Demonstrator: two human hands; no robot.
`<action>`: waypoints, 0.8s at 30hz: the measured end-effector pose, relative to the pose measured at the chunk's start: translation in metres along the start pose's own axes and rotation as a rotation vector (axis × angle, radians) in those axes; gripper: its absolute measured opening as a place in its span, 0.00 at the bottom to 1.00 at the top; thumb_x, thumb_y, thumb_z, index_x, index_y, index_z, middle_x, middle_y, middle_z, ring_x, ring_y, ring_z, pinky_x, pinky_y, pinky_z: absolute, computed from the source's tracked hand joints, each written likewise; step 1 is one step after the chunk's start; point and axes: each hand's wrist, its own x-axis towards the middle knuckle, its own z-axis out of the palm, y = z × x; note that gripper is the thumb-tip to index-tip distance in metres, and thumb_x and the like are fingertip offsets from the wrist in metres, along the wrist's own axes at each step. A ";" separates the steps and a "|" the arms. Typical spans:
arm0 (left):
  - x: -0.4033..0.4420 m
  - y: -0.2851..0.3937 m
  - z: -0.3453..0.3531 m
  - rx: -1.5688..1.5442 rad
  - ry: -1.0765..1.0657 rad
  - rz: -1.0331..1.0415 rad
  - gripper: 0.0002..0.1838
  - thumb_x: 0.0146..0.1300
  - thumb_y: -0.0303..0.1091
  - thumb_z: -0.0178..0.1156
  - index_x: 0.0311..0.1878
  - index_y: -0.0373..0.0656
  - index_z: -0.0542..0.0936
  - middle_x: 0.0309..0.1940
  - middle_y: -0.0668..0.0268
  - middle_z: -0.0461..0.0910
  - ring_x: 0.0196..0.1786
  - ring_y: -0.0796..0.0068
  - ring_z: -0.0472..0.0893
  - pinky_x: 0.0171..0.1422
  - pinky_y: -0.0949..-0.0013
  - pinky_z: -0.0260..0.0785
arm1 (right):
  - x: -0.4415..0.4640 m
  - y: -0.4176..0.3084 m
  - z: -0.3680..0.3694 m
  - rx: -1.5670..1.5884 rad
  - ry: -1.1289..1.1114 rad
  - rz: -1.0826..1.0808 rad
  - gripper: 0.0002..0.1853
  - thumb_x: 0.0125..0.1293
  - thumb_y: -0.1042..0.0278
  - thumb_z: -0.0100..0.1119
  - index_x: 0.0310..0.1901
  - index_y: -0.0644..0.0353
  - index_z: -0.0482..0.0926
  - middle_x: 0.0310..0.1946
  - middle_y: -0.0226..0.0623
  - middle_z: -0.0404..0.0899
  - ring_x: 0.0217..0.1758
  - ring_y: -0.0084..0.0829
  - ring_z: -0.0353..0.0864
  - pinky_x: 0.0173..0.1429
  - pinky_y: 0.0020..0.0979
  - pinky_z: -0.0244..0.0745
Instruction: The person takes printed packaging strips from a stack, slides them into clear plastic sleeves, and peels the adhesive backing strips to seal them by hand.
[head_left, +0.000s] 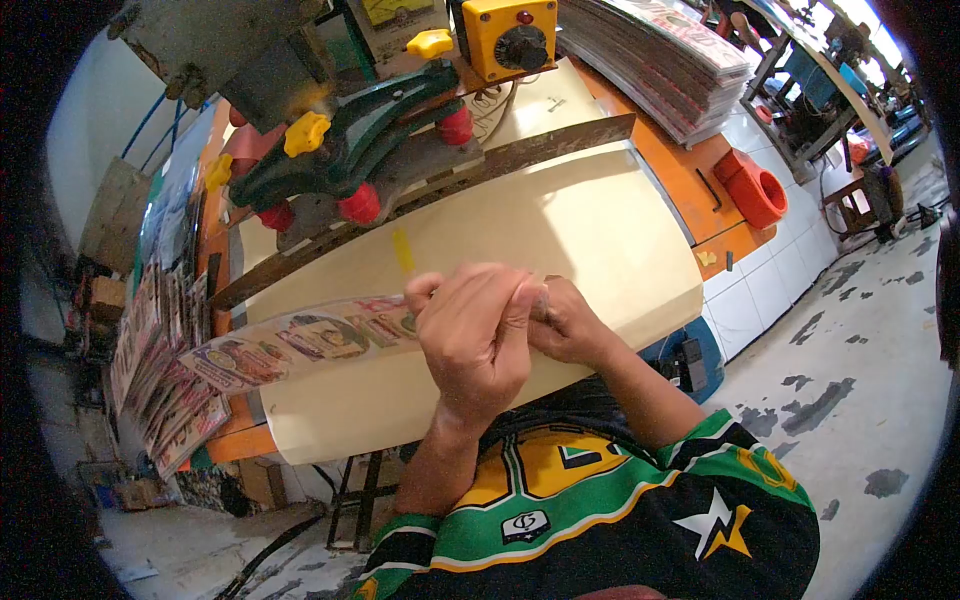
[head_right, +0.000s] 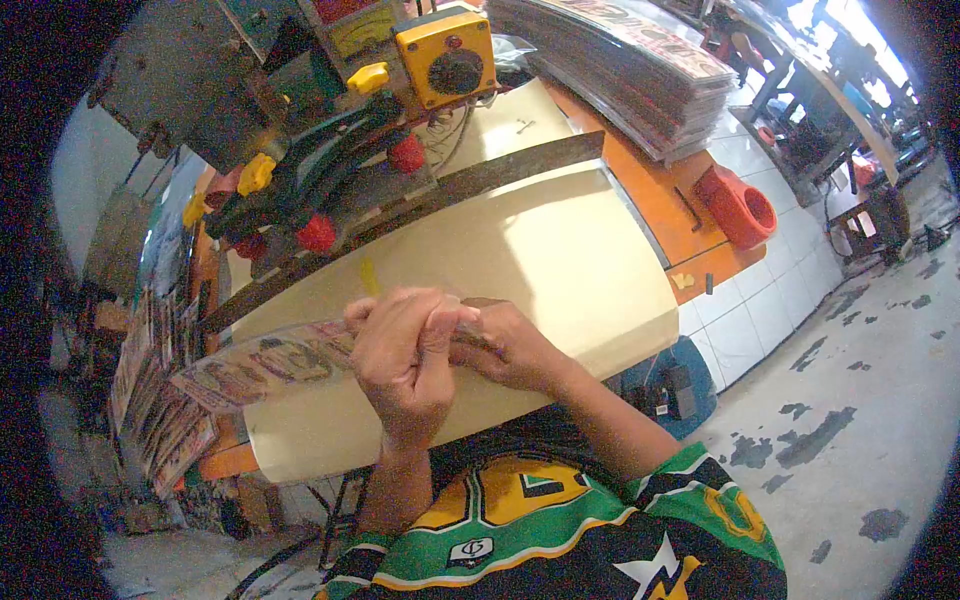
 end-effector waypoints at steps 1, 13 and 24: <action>-0.001 0.001 -0.001 -0.013 0.009 -0.012 0.05 0.68 0.31 0.66 0.36 0.41 0.85 0.31 0.63 0.85 0.37 0.62 0.84 0.49 0.61 0.59 | 0.002 0.001 0.002 0.058 0.028 -0.037 0.13 0.68 0.69 0.68 0.51 0.62 0.81 0.40 0.49 0.84 0.44 0.56 0.84 0.47 0.47 0.79; -0.003 0.015 -0.032 -0.714 0.273 -0.172 0.16 0.82 0.38 0.50 0.38 0.38 0.76 0.26 0.57 0.79 0.32 0.55 0.83 0.46 0.49 0.78 | -0.001 -0.012 -0.002 0.036 -0.031 -0.077 0.22 0.64 0.68 0.72 0.60 0.53 0.85 0.45 0.37 0.88 0.38 0.42 0.85 0.44 0.41 0.77; -0.009 -0.001 -0.157 -1.607 0.381 -0.281 0.11 0.77 0.41 0.60 0.37 0.47 0.75 0.24 0.66 0.74 0.19 0.69 0.71 0.47 0.56 0.64 | -0.002 -0.023 -0.056 0.175 -0.170 -0.139 0.16 0.72 0.66 0.61 0.57 0.56 0.89 0.52 0.43 0.91 0.57 0.42 0.91 0.58 0.35 0.83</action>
